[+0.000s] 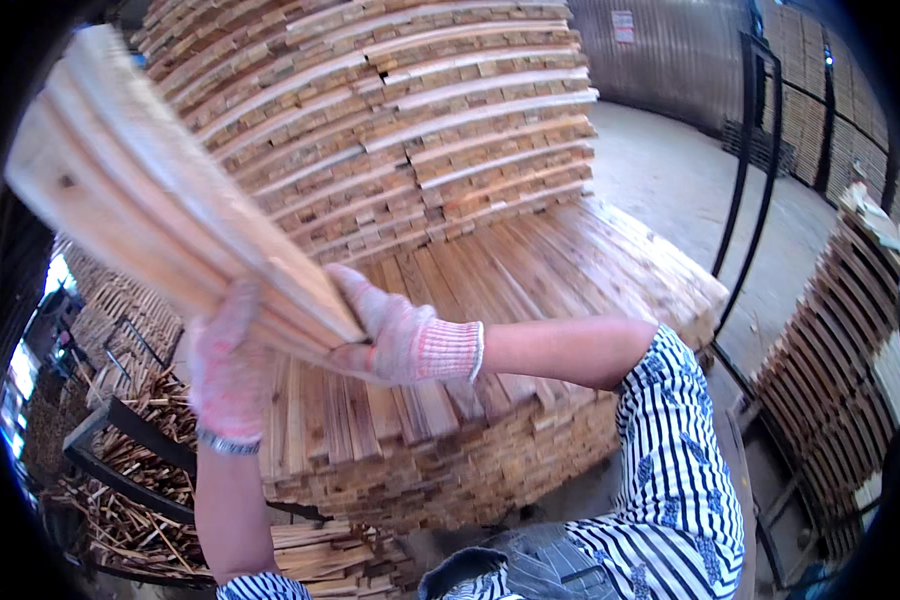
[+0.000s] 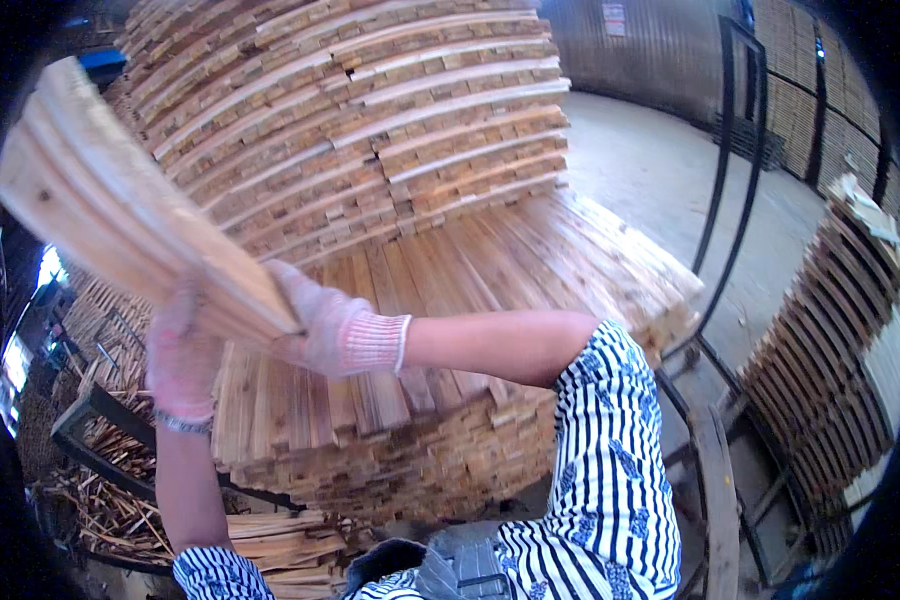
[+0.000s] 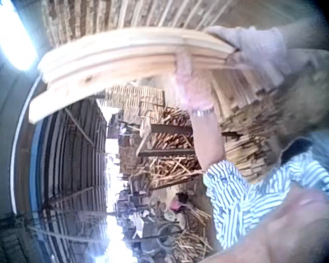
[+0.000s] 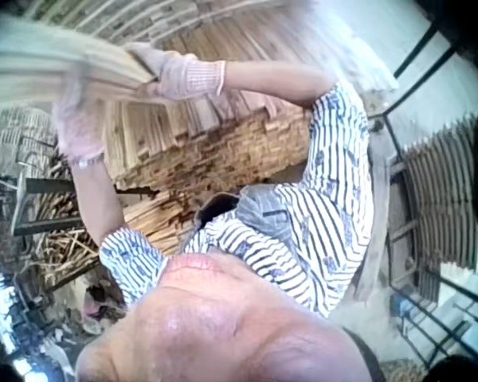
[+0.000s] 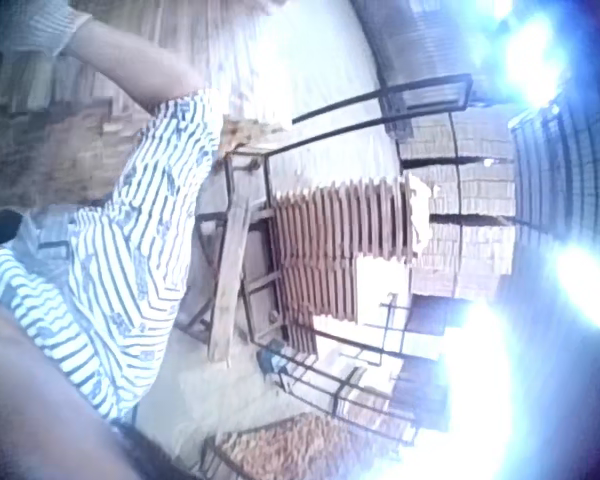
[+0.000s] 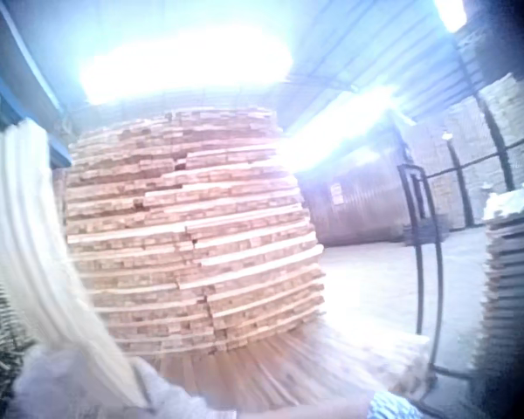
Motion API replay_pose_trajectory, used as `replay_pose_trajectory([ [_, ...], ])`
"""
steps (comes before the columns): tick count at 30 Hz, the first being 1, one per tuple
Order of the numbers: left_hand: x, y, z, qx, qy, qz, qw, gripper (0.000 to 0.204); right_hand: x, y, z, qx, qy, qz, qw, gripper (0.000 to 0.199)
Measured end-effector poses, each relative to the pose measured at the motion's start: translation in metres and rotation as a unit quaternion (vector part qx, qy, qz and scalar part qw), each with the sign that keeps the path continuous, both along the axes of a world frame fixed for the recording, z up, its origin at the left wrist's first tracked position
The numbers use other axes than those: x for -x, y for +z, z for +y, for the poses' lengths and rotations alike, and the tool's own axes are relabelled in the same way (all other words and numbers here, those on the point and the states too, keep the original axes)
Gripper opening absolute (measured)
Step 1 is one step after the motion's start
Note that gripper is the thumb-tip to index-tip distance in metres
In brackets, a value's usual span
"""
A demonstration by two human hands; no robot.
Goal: The person repeatedly lifts bundles of wooden planks from a large stack and places them onto a metal rack. They wear gloves and handle the wood by hand, moving the bundles from the pile to the rack in a repetitive cycle.
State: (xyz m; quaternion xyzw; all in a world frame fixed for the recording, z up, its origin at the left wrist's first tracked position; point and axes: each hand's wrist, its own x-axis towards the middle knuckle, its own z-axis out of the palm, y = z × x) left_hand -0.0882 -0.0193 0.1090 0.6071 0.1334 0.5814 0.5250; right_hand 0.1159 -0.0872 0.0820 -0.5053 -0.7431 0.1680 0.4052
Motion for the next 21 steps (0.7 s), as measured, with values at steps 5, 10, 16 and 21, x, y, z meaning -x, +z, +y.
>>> replay_pose_trajectory([
  [5, -0.075, 0.008, 0.047, -0.032, -0.04, 0.069, 0.996, 0.063, -0.061, 0.015, 0.056, -0.009, -0.067, -0.015, 0.998, 0.094],
  [10, -0.116, 0.018, 0.076, -0.088, -0.077, 0.079, 0.99, 0.058, -0.101, 0.009, 0.105, -0.035, -0.014, -0.032, 0.999, 0.095],
  [16, -0.15, 0.062, 0.139, 0.072, -0.083, 0.197, 0.974, 0.046, -0.167, 0.038, 0.143, -0.019, 0.045, 0.047, 0.998, 0.079],
  [21, -0.076, 0.11, 0.195, -0.008, 0.071, 0.322, 0.944, 0.051, -0.228, 0.078, 0.075, 0.003, -0.186, -0.204, 0.961, 0.065],
])
